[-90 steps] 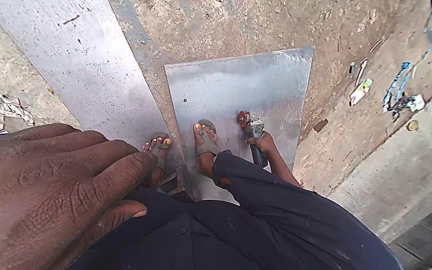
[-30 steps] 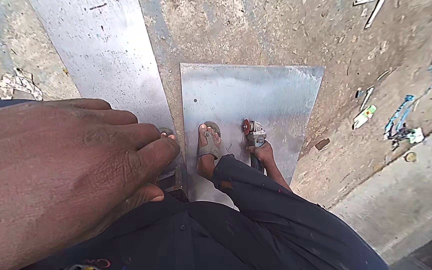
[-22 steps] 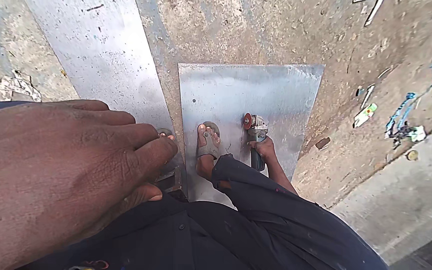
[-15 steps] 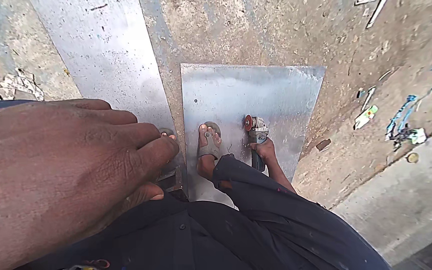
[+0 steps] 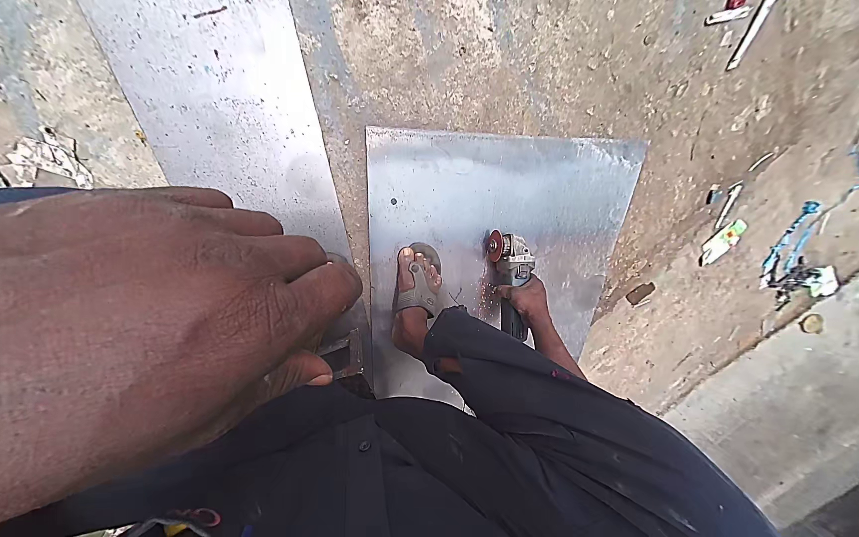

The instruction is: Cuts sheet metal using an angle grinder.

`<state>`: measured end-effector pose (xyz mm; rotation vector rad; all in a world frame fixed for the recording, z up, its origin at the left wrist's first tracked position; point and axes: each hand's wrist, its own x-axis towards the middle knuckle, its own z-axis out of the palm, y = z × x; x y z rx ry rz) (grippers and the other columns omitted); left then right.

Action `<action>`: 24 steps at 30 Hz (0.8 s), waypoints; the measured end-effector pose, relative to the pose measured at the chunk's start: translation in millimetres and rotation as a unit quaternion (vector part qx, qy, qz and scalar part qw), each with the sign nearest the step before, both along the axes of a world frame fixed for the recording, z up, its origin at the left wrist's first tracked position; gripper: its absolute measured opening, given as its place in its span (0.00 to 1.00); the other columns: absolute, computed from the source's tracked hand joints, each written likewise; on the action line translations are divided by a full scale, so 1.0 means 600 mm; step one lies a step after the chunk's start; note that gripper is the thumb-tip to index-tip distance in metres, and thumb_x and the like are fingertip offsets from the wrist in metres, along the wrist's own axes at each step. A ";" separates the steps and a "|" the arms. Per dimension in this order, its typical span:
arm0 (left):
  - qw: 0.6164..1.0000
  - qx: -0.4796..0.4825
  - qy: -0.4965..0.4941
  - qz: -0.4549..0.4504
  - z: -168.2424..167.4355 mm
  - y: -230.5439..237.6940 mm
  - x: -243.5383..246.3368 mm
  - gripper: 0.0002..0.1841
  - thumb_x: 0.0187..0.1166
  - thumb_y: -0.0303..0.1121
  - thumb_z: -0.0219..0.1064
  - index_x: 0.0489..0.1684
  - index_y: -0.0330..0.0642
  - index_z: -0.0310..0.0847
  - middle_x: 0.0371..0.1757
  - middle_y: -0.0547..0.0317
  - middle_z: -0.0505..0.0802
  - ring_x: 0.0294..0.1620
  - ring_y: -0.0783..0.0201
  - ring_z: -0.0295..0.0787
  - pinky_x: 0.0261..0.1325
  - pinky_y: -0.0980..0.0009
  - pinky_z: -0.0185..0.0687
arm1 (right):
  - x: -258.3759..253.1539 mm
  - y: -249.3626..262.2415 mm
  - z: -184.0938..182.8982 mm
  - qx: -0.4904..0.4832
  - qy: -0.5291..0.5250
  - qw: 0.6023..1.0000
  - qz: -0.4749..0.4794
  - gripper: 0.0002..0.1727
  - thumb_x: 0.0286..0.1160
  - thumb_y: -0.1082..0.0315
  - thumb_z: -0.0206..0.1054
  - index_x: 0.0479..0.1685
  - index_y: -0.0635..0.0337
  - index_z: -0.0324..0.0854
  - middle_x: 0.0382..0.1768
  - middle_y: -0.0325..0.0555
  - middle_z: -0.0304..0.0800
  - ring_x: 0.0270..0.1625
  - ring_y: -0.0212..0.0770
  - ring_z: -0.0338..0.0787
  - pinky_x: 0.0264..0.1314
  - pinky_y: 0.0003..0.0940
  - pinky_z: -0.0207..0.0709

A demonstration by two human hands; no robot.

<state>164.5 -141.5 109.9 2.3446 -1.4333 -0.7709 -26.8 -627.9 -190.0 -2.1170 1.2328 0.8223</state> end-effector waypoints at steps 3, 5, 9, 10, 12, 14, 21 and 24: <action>1.000 -0.019 -0.007 0.001 -0.007 0.002 -0.003 0.26 0.76 0.63 0.59 0.58 0.54 0.85 0.40 0.65 0.90 0.36 0.58 0.87 0.36 0.57 0.77 | -0.001 -0.001 -0.004 0.005 -0.001 1.000 -0.007 0.37 0.45 0.64 0.89 0.61 0.63 0.80 0.45 0.61 0.91 0.47 0.57 0.92 0.51 0.63 0.84; 1.000 -0.026 -0.011 0.005 -0.009 0.004 -0.004 0.26 0.76 0.63 0.59 0.57 0.54 0.86 0.40 0.65 0.90 0.37 0.58 0.87 0.37 0.56 0.78 | -0.001 0.000 -0.004 0.003 -0.004 1.000 -0.006 0.36 0.44 0.65 0.89 0.60 0.63 0.80 0.44 0.61 0.91 0.46 0.57 0.92 0.51 0.63 0.84; 1.000 -0.026 -0.014 0.006 -0.007 0.004 -0.004 0.27 0.76 0.63 0.58 0.56 0.54 0.85 0.40 0.64 0.90 0.37 0.58 0.87 0.37 0.56 0.78 | 0.004 0.000 -0.002 -0.003 0.000 1.000 0.003 0.36 0.45 0.63 0.90 0.60 0.63 0.80 0.44 0.60 0.92 0.46 0.57 0.92 0.51 0.63 0.84; 1.000 -0.019 -0.014 0.004 -0.005 0.003 -0.004 0.27 0.76 0.63 0.58 0.58 0.54 0.85 0.41 0.64 0.90 0.37 0.58 0.87 0.38 0.56 0.78 | 0.005 0.000 0.000 -0.004 0.004 1.000 0.002 0.37 0.45 0.63 0.90 0.61 0.63 0.80 0.45 0.61 0.91 0.48 0.58 0.92 0.52 0.64 0.84; 1.000 -0.021 -0.016 0.003 -0.006 0.002 -0.004 0.27 0.76 0.64 0.58 0.58 0.54 0.85 0.41 0.65 0.90 0.37 0.58 0.87 0.37 0.56 0.78 | 0.006 0.000 0.001 -0.004 0.004 1.000 0.002 0.36 0.45 0.63 0.89 0.60 0.63 0.80 0.44 0.61 0.91 0.47 0.58 0.92 0.51 0.64 0.84; 0.999 -0.035 -0.021 0.006 -0.012 0.005 -0.006 0.27 0.76 0.64 0.58 0.57 0.54 0.85 0.39 0.64 0.89 0.35 0.57 0.86 0.35 0.56 0.77 | 0.005 0.000 0.000 -0.001 0.003 1.000 -0.002 0.36 0.44 0.64 0.89 0.60 0.63 0.80 0.44 0.60 0.92 0.46 0.57 0.92 0.51 0.63 0.84; 0.999 -0.033 -0.023 0.007 -0.011 0.005 -0.008 0.28 0.76 0.65 0.57 0.57 0.53 0.85 0.39 0.64 0.89 0.36 0.57 0.86 0.37 0.55 0.77 | 0.008 0.000 -0.001 -0.008 0.008 1.000 0.004 0.36 0.45 0.64 0.89 0.60 0.64 0.81 0.45 0.62 0.91 0.47 0.59 0.92 0.52 0.65 0.83; 0.999 -0.035 -0.021 0.009 -0.012 0.006 -0.007 0.28 0.77 0.64 0.56 0.58 0.54 0.84 0.39 0.64 0.89 0.37 0.57 0.86 0.38 0.54 0.78 | 0.007 -0.001 -0.002 -0.005 0.009 1.000 0.007 0.35 0.46 0.64 0.89 0.59 0.64 0.81 0.44 0.62 0.91 0.47 0.59 0.92 0.51 0.64 0.83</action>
